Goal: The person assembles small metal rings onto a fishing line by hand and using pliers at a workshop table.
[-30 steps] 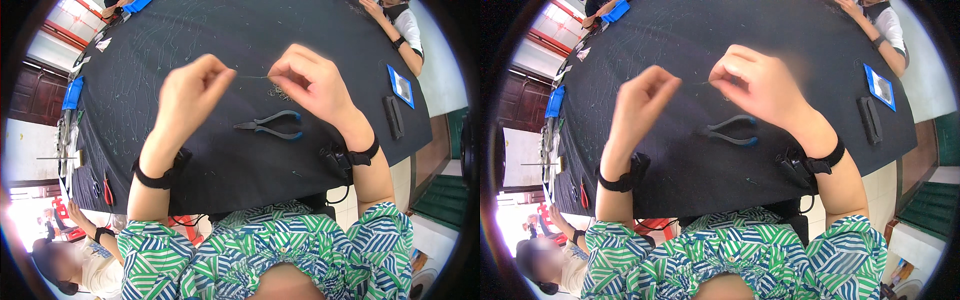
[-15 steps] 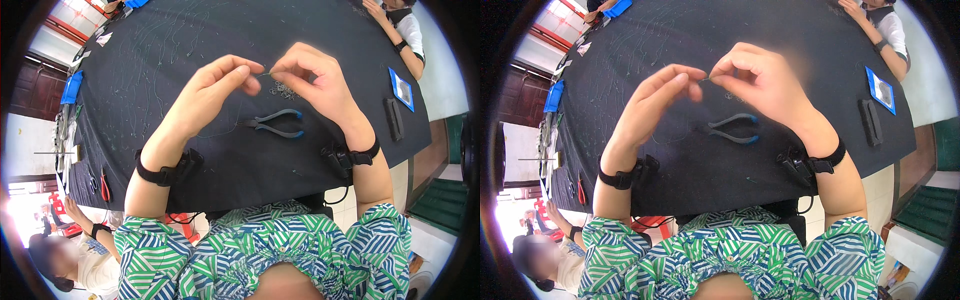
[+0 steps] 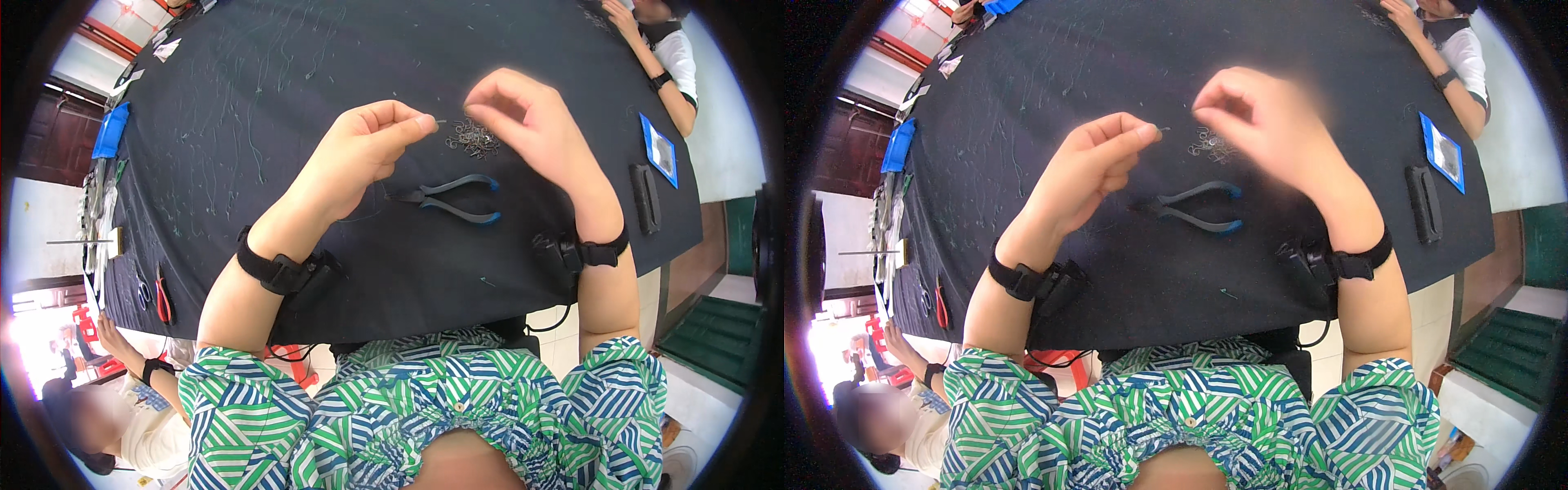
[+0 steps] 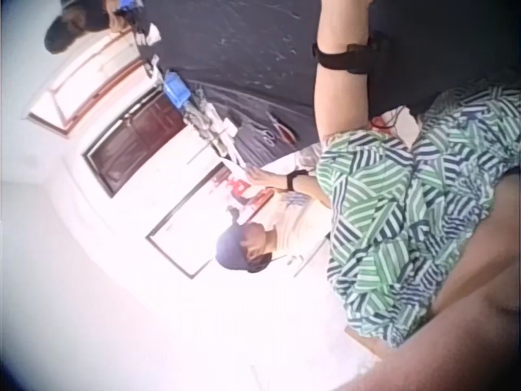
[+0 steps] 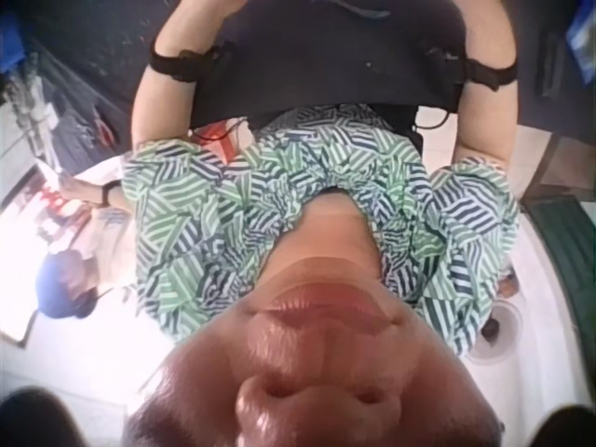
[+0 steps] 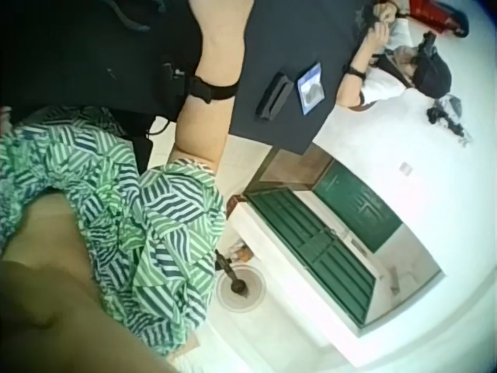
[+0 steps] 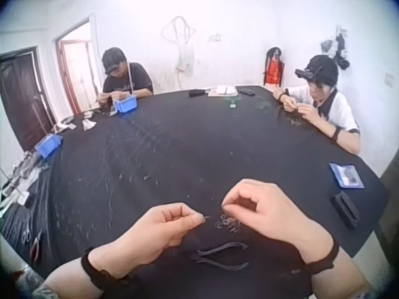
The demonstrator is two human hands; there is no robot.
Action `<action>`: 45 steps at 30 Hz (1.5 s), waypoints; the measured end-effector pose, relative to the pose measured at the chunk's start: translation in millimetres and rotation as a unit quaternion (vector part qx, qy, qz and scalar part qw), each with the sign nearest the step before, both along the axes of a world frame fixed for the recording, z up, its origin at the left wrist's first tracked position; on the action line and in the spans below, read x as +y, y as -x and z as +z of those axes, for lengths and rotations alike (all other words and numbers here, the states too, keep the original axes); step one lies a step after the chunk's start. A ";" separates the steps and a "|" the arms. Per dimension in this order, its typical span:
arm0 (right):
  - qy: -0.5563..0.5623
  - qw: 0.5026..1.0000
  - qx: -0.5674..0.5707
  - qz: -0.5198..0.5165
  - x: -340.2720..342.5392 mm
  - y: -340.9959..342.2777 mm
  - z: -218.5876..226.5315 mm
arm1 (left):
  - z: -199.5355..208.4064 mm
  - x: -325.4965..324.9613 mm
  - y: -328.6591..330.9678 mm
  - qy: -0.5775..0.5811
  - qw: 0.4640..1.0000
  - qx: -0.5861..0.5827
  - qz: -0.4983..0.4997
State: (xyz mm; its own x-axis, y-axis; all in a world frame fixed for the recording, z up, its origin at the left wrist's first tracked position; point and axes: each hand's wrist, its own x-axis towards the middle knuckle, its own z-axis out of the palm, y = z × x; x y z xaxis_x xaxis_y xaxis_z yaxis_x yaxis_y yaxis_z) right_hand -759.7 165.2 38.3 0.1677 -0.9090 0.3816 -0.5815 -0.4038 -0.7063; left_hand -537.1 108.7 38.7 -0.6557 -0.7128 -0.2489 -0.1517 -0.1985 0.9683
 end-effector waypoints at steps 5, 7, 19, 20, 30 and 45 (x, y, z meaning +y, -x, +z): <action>-0.046 0.996 0.037 -0.073 -15.6 23.3 -28.8 | -24.5 -5.0 1.9 -0.198 0.971 0.132 0.024; -0.064 0.996 0.006 -0.062 -17.1 20.6 -30.6 | -26.4 -6.3 2.2 -0.202 0.969 0.142 0.023; -0.022 0.987 0.152 -0.053 -17.7 14.5 -28.2 | -27.2 -6.8 2.3 -0.200 0.968 0.151 0.024; -0.019 0.985 0.160 -0.056 -18.0 14.0 -28.6 | -27.2 -6.9 2.1 -0.195 0.969 0.148 0.025; 0.068 0.974 0.203 -0.073 -18.2 7.8 -32.7 | -26.3 -5.4 0.2 -0.185 0.971 0.148 0.037; -0.202 0.969 -0.130 0.048 -3.0 -17.7 -17.8 | -29.6 2.2 5.0 -0.022 0.993 0.098 0.069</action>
